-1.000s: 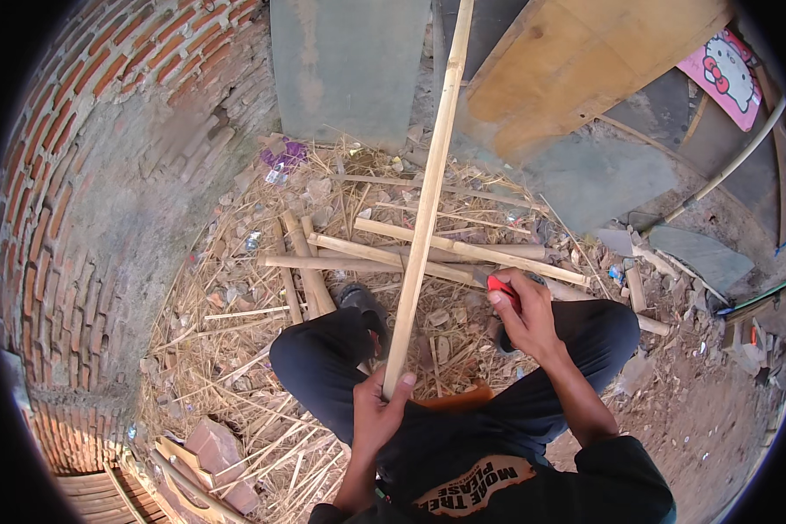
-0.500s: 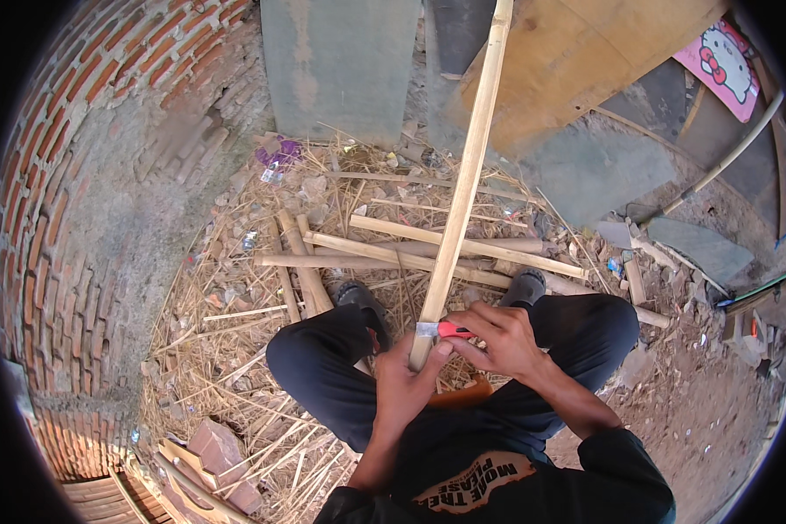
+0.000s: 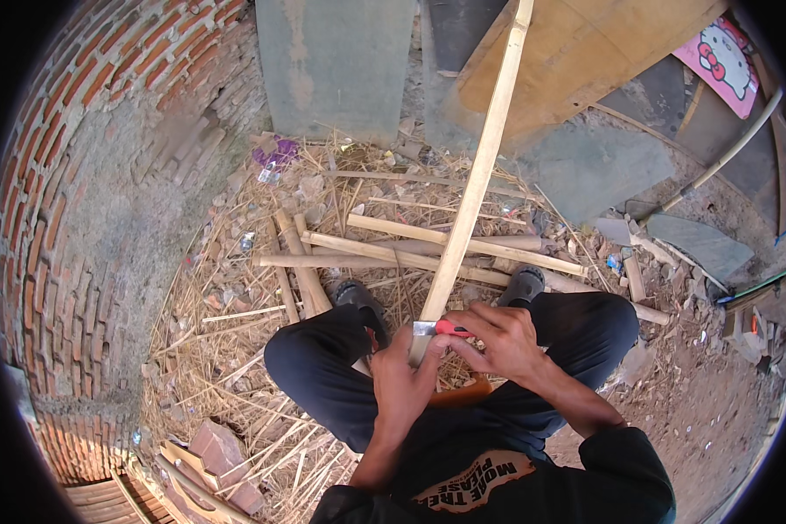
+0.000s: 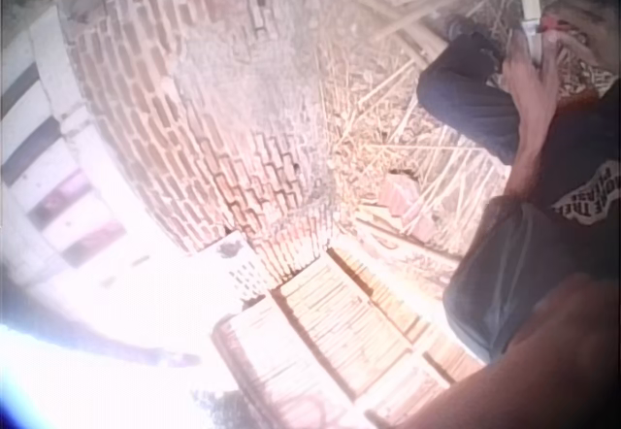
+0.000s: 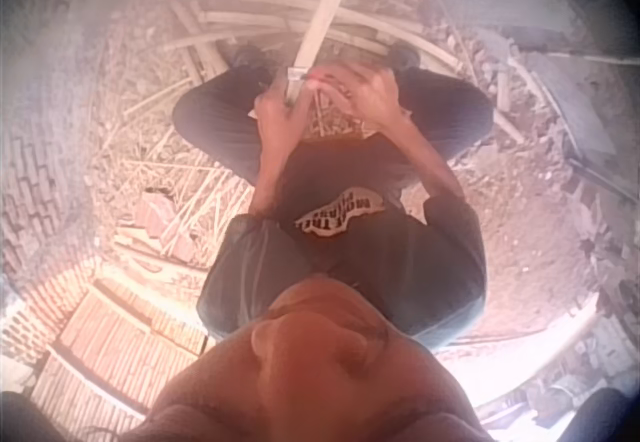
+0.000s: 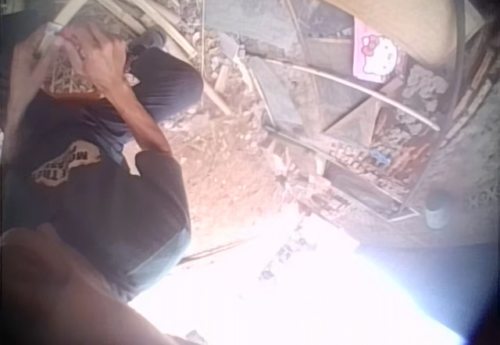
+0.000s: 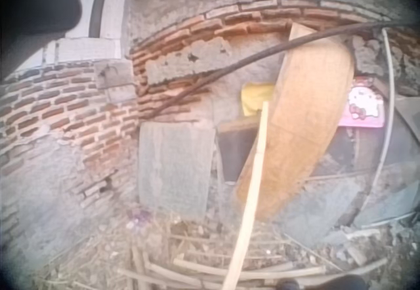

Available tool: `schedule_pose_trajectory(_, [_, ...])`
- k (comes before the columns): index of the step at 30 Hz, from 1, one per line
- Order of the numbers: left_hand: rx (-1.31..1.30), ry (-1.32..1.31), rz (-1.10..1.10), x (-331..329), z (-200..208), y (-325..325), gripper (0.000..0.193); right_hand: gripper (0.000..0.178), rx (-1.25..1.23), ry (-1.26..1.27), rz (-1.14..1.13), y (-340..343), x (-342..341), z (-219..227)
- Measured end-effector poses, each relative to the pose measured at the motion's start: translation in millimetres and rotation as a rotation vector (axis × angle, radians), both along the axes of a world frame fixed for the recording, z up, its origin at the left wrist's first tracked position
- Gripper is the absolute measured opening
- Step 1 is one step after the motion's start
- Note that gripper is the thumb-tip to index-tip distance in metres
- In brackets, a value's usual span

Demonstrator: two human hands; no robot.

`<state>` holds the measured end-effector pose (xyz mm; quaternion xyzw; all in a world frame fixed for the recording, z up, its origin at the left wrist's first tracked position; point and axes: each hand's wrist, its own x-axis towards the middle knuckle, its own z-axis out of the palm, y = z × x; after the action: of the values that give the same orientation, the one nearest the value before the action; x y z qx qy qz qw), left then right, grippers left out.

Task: The person sits on the ground and uses a red utility knife to shave thin strips off a long, thin piece of wood. They hold the wood with their left hand and scrape the blade along its length with their right hand, creating wood shavings.

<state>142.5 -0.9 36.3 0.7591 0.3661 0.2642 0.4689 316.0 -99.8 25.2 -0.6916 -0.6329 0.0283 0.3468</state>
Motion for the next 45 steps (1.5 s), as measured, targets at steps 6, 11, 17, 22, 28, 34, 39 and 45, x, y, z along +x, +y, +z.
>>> schedule_pose_trajectory(6, [-0.031, 0.003, 0.019, -0.9, -0.8, -2.6, 0.023, 0.031, 0.045, -0.001, -0.036, 1.0, -2.5, 1.1])
schedule_pose_trajectory(11, [-0.015, -0.003, 0.025, 0.2, 0.6, -2.5, 0.026, 0.028, 0.083, -0.019, -0.091, 1.6, 2.5, -0.3])
schedule_pose_trajectory(17, [0.001, 0.052, 0.028, -2.9, 4.9, -4.5, 0.031, 0.028, 0.108, -0.038, -0.145, 6.6, 22.0, 9.6])
schedule_pose_trajectory(22, [0.013, 0.115, -0.013, -13.4, -1.3, -6.1, 0.032, 0.028, 0.071, 0.004, -0.205, 6.9, 36.7, 8.4])
schedule_pose_trajectory(28, [-0.075, 0.181, -0.039, -29.7, -3.2, -20.0, 0.030, 0.026, 0.093, 0.114, -0.342, 13.8, 92.4, 12.9])
schedule_pose_trajectory(34, [-0.123, 0.182, -0.069, -42.5, -10.6, -22.5, 0.028, 0.026, 0.055, 0.140, -0.294, 16.2, 101.3, 17.8])
schedule_pose_trajectory(39, [-0.164, 0.179, -0.095, -53.8, -4.5, -22.7, 0.026, 0.027, 0.047, 0.131, -0.339, 21.3, 119.3, 25.6])
schedule_pose_trajectory(45, [-0.247, 0.198, -0.124, -73.4, -9.6, -32.7, 0.026, 0.032, -0.018, 0.096, -0.468, 27.4, 167.1, 41.7])
